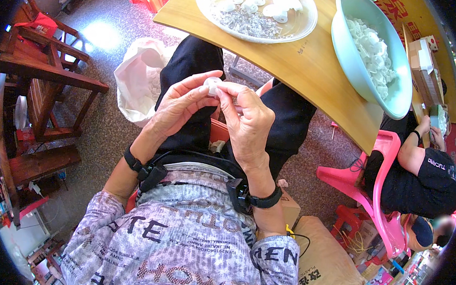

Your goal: Manually assembling small white plastic components by fitting them together.

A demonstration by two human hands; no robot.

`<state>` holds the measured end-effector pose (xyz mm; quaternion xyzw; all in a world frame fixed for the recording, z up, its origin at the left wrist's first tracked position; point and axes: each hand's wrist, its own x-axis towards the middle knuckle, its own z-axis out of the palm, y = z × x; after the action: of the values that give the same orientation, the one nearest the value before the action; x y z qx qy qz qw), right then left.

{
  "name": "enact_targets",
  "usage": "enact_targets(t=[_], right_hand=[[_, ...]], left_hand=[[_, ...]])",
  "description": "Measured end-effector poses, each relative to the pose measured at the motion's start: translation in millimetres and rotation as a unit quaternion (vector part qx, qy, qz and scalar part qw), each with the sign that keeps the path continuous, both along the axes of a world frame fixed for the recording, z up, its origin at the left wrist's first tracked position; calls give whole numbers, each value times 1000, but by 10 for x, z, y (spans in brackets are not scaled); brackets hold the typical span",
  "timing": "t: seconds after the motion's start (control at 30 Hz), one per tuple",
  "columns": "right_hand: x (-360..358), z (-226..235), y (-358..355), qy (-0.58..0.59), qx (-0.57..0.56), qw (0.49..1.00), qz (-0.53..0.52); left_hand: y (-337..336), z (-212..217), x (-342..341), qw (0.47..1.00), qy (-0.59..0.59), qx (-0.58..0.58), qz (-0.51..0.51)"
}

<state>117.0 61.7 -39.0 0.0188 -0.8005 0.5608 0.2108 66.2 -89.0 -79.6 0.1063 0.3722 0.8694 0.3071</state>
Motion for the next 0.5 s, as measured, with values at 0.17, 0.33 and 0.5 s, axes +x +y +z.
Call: enact_targets(t=[0.17,0.33,0.5], right_hand=[[1,-26,4,-7,-20,1000,-5],[12,-10,4,-4,-25,1000,-4],[20,9,6,-8,-7,1000,-1]], left_hand=[[2,20,2,1000,3,-18,4],[-12,-15,-2,1000,-2,6,-13],[-10,-9,0,1000,-6,4,-12]])
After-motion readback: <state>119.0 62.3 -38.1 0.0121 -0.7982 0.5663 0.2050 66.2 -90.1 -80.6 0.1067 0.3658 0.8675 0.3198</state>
